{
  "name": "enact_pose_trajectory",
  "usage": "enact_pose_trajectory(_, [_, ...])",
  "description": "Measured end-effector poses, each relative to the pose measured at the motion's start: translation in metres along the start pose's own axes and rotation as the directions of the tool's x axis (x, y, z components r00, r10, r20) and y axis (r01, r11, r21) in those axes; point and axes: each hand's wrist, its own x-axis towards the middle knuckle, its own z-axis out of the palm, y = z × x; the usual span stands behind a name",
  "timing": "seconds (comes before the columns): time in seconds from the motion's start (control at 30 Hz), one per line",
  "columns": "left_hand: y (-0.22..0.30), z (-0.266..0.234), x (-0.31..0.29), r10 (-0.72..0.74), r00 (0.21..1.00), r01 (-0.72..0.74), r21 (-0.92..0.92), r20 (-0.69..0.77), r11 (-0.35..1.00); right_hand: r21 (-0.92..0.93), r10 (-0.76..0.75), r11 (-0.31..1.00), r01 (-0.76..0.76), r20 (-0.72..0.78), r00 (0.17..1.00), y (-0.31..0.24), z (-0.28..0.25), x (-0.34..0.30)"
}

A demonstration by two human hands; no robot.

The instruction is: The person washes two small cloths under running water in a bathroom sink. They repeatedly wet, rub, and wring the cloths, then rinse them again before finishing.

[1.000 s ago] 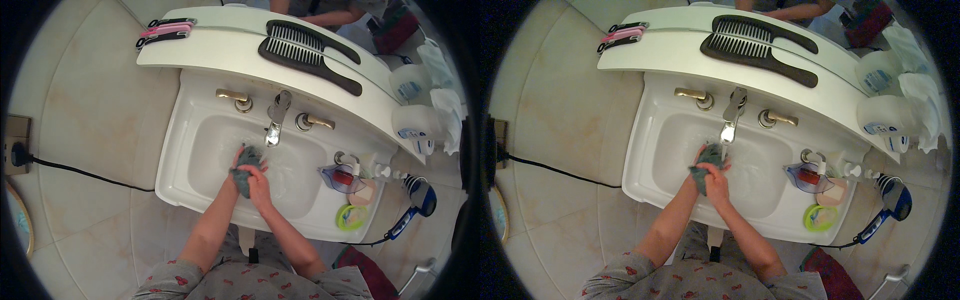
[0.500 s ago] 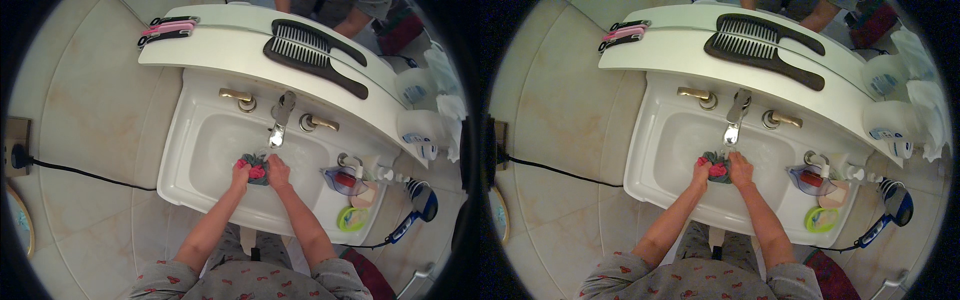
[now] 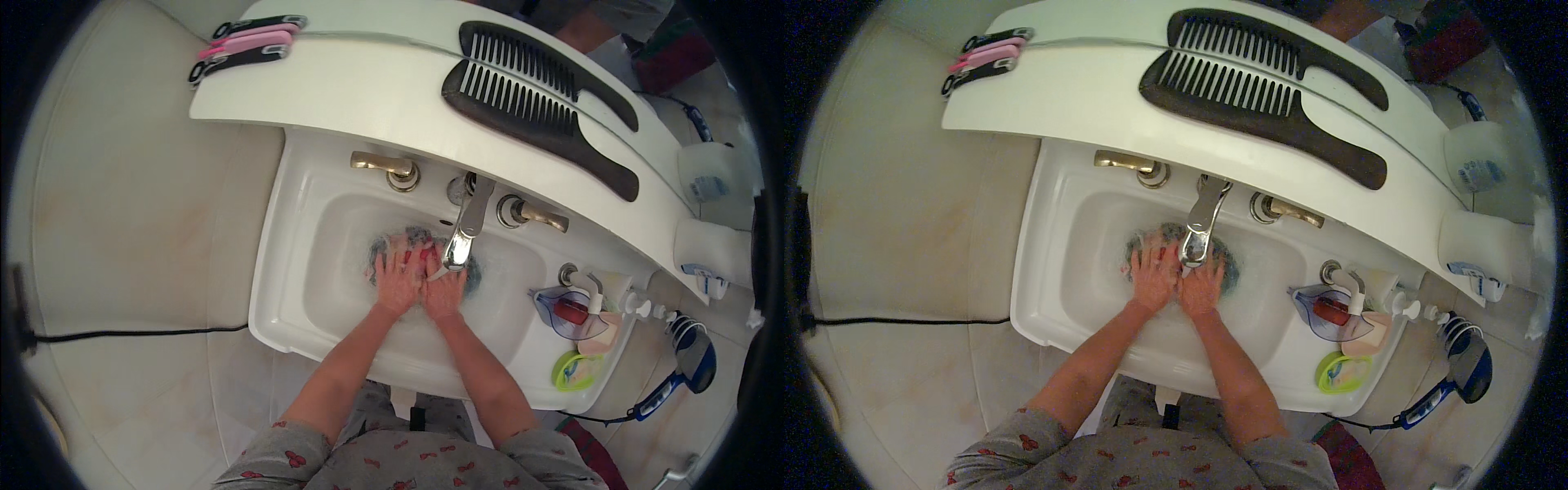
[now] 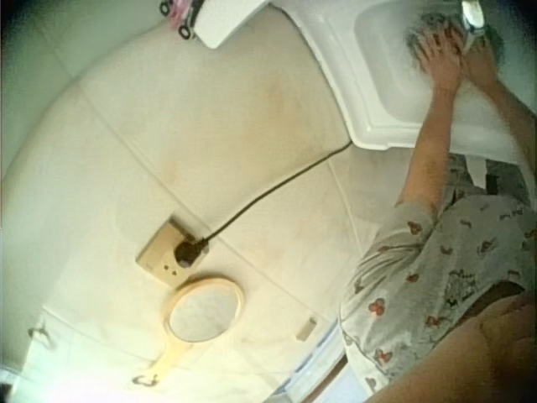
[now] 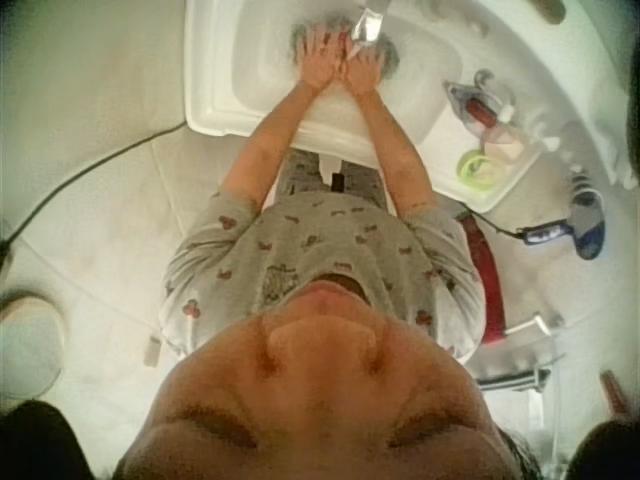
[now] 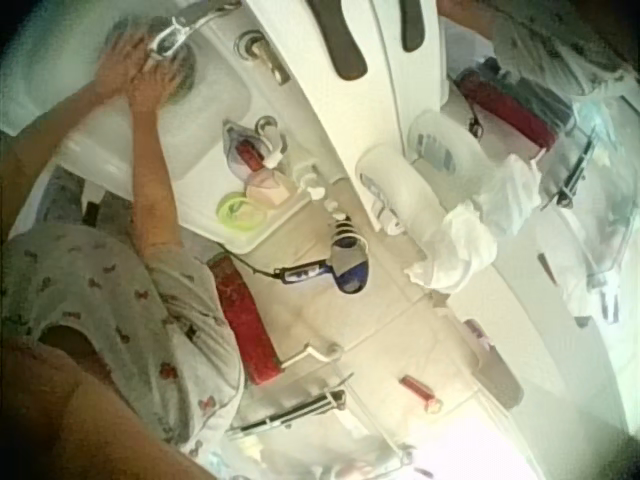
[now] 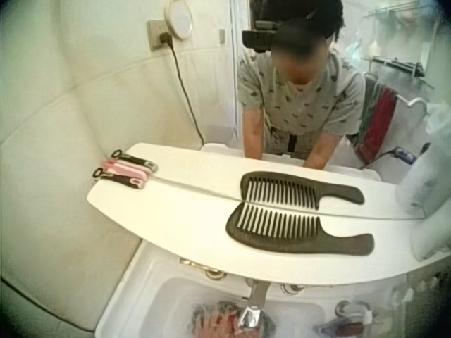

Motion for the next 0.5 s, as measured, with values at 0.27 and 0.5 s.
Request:
enact_pose_trajectory(0.27, [-0.005,0.006,0.027,-0.066,0.993,0.083,-0.190,0.096,0.978,0.357,-0.195,0.914,0.192,-0.027,0.980,0.041,0.043,0.032])
enact_pose_trajectory(0.5, [0.011,-0.041,0.050,-0.131,0.959,0.169,-0.137,0.253,0.976,0.061,-0.359,0.931,0.359,-0.009,0.933,0.039,0.026,0.039])
